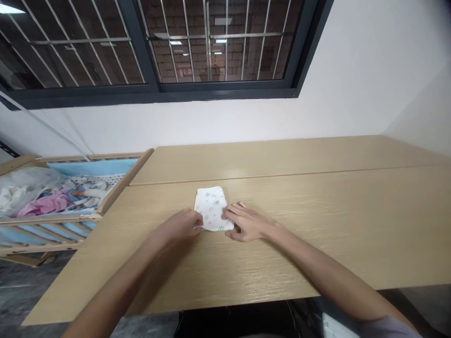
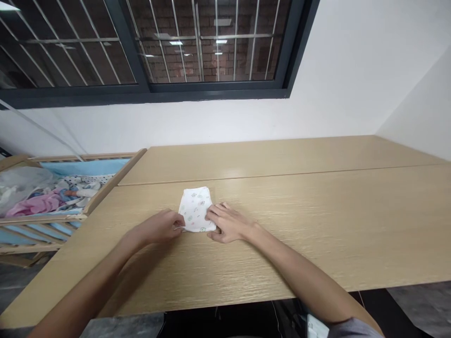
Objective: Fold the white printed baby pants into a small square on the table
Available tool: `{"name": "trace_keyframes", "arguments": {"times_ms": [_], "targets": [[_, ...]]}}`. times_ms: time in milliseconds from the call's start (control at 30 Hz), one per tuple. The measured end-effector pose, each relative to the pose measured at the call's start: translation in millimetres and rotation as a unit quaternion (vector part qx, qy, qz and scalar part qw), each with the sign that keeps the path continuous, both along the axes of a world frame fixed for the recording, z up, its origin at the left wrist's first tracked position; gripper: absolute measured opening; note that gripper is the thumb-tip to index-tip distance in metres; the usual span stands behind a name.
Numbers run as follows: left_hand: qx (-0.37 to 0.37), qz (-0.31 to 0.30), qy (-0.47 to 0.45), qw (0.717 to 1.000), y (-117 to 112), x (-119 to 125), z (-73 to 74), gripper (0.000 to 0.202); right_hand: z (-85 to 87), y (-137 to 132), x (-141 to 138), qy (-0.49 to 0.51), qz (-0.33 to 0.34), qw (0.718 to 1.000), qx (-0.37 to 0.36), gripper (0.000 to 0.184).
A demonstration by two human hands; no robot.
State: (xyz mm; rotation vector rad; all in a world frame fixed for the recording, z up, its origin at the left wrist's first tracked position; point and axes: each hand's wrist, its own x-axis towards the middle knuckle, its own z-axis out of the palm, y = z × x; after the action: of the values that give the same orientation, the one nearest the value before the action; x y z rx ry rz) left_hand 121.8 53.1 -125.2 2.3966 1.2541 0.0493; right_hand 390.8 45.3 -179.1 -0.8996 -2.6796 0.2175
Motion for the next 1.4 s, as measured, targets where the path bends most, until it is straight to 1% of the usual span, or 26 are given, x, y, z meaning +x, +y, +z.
{"name": "trace_keyframes", "arguments": {"times_ms": [67, 133, 200, 267, 300, 367, 433, 500, 600, 667, 767, 800, 867, 933, 1000, 1067, 1133, 1200, 1267, 1333, 1400], "targets": [[-0.023, -0.005, -0.008, 1.0, 7, 0, 8.1, 0.014, 3.3, -2, 0, 0.012, -0.006, 1.0, -0.008, 0.024], [-0.063, -0.002, -0.023, 0.998, 10, -3, 11.9, 0.016, 11.0, -6, 1, 0.032, -0.01, 0.999, -0.032, 0.015], [-0.122, 0.002, -0.05, 0.991, 9, -6, 14.0, 0.017, 20.5, -9, 1, 0.052, -0.006, 0.995, -0.084, 0.011], [-0.167, 0.0, -0.082, 0.983, 5, -8, 16.5, 0.014, 28.3, -12, 2, 0.066, 0.007, 0.985, -0.162, 0.01], [-0.171, 0.0, -0.095, 0.981, 3, -8, 18.1, 0.013, 30.9, -12, 2, 0.073, 0.013, 0.976, -0.206, 0.011], [-0.141, 0.007, -0.107, 0.984, 1, -8, 20.9, 0.014, 32.9, -10, 2, 0.096, 0.007, 0.955, -0.282, 0.013], [-0.088, 0.029, -0.109, 0.99, 2, -8, 22.0, 0.018, 31.4, -4, -2, 0.136, -0.021, 0.939, -0.315, 0.015], [-0.012, 0.072, -0.095, 0.993, 5, -9, 20.3, 0.024, 26.9, 6, -8, 0.194, -0.065, 0.933, -0.294, 0.017], [0.08, 0.142, -0.051, 0.985, 12, -10, 11.4, 0.029, 13.1, 27, -24, 0.277, -0.143, 0.923, -0.225, 0.022], [0.108, 0.17, -0.024, 0.979, 16, -10, 1.8, 0.029, -1.0, 41, -35, 0.298, -0.192, 0.915, -0.193, 0.026], [0.136, 0.193, 0.022, 0.972, 18, -7, -13.0, 0.029, -22.2, 54, -49, 0.301, -0.235, 0.909, -0.165, 0.025], [0.147, 0.198, 0.039, 0.968, 17, -5, -16.7, 0.029, -26.6, 55, -52, 0.305, -0.247, 0.908, -0.145, 0.023], [0.173, 0.206, 0.068, 0.961, 14, -1, -21.0, 0.031, -28.6, 51, -55, 0.311, -0.264, 0.91, -0.071, 0.023], [0.203, 0.212, 0.086, 0.952, 8, 4, -22.6, 0.035, -22.8, 41, -56, 0.286, -0.241, 0.927, 0.018, 0.028], [0.247, 0.207, 0.078, 0.943, 2, 10, -26.2, 0.043, -14.9, 29, -56, 0.219, -0.172, 0.958, 0.067, 0.036], [0.305, 0.173, 0.039, 0.936, -4, 16, -36.3, 0.055, -11.2, 19, -56, 0.133, -0.094, 0.984, 0.07, 0.044], [0.349, 0.123, -0.004, 0.929, -9, 22, -53.9, 0.067, -14.3, 13, -58, 0.062, -0.046, 0.995, 0.061, 0.053], [0.354, 0.095, -0.019, 0.93, -13, 27, -74.6, 0.076, -21.7, 12, -60, 0.017, -0.029, 0.998, 0.055, 0.059], [0.343, 0.091, -0.011, 0.935, -16, 30, -92.2, 0.081, -28.6, 11, -60, -0.007, -0.037, 0.998, 0.051, 0.06], [0.337, 0.091, -0.001, 0.937, -16, 30, -102.8, 0.084, -31.7, 11, -59, -0.017, -0.051, 0.998, 0.046, 0.06], [0.337, 0.089, 0.002, 0.937, -14, 28, -106.8, 0.085, -30.7, 9, -55, -0.02, -0.059, 0.997, 0.035, 0.064]]}}
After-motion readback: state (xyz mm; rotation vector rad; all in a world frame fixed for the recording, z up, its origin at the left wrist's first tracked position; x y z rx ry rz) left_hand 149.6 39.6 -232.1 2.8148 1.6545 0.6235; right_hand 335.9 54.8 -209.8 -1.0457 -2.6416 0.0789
